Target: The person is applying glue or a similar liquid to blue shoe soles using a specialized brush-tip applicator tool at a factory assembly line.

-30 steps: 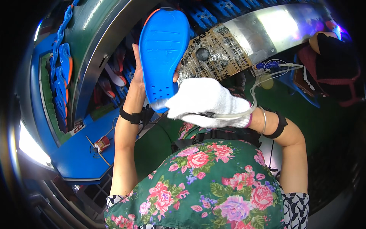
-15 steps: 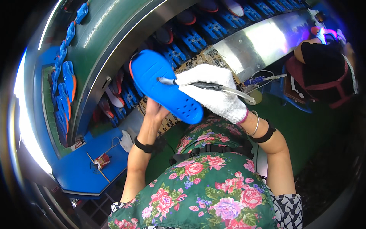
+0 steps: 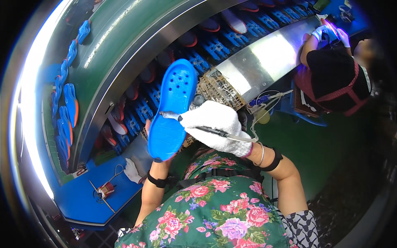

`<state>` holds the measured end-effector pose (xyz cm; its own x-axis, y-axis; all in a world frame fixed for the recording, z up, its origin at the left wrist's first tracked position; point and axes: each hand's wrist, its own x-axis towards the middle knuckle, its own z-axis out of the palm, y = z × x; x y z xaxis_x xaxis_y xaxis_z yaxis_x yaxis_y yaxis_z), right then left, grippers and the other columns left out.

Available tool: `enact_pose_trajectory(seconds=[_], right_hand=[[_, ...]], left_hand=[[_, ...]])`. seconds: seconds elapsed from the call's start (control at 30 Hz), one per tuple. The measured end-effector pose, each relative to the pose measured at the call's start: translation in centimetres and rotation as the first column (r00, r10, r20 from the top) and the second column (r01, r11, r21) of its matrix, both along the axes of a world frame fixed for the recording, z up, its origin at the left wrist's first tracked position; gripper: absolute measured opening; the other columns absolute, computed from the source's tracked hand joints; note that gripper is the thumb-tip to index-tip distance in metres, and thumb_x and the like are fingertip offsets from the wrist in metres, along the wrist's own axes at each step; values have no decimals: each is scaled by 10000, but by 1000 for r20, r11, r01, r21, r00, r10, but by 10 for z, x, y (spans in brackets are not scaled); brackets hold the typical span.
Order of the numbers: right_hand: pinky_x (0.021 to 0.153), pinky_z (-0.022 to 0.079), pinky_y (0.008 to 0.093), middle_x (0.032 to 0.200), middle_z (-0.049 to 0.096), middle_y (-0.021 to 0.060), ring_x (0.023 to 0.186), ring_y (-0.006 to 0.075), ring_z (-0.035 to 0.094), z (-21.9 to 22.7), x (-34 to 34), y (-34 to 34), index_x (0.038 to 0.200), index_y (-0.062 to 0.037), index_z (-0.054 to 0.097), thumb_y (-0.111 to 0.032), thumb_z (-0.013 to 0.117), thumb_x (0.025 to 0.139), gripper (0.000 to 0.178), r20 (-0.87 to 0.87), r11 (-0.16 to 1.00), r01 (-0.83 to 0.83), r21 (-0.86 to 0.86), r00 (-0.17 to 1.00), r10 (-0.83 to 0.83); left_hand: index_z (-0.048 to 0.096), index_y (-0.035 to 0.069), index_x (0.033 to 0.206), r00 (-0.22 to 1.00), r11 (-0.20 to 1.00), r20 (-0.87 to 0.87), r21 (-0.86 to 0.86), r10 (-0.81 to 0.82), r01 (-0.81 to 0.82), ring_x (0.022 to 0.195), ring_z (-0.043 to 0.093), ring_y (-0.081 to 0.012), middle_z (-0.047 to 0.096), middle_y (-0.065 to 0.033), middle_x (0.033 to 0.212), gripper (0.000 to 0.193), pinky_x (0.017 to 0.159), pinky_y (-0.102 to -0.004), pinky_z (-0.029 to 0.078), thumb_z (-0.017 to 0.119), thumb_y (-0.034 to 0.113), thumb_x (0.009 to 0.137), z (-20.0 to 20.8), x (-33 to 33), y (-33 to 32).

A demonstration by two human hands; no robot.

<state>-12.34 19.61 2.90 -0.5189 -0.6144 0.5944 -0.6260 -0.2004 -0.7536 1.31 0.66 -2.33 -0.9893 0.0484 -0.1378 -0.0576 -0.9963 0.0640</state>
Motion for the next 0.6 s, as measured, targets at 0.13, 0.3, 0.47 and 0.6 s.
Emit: enact_pose_trajectory(seconds=[0.13,0.3,0.47,0.6], right_hand=[[681,560,337,911,762,114,749,241,715,10,-6,-6,937,-31,763,-20,813,746,197,-142,993,108,-49,983,-114],[731,565,370,993,763,132,820,263,724,21,-20,-10,1004,-35,765,-31,799,735,271,-235,996,62,-66,969,-76],[766,562,382,1057,756,143,872,273,722,32,-34,-31,1066,-39,761,-28,779,738,328,-285,996,57,-68,956,-74],[817,554,395,1154,739,151,933,287,712,33,-33,-36,1158,-47,747,-23,743,751,408,-366,996,83,-26,927,-87]], left_hand=[[411,19,1509,992,996,-120,81,47,-38,1281,563,-410,520,-242,1459,938,1099,-577,442,711,546,793,-28,-4,11],[298,125,1587,947,931,253,-349,199,-102,1419,418,-396,395,-174,1578,1017,1179,-590,326,621,728,836,-17,-24,32],[368,149,1553,983,987,89,2,163,-163,1367,499,-361,495,-151,1503,874,1145,-571,403,633,653,889,-37,-22,30],[332,133,1568,960,908,203,-408,193,-96,1381,484,-365,476,-163,1520,938,1158,-573,386,680,633,855,-26,-22,36]])
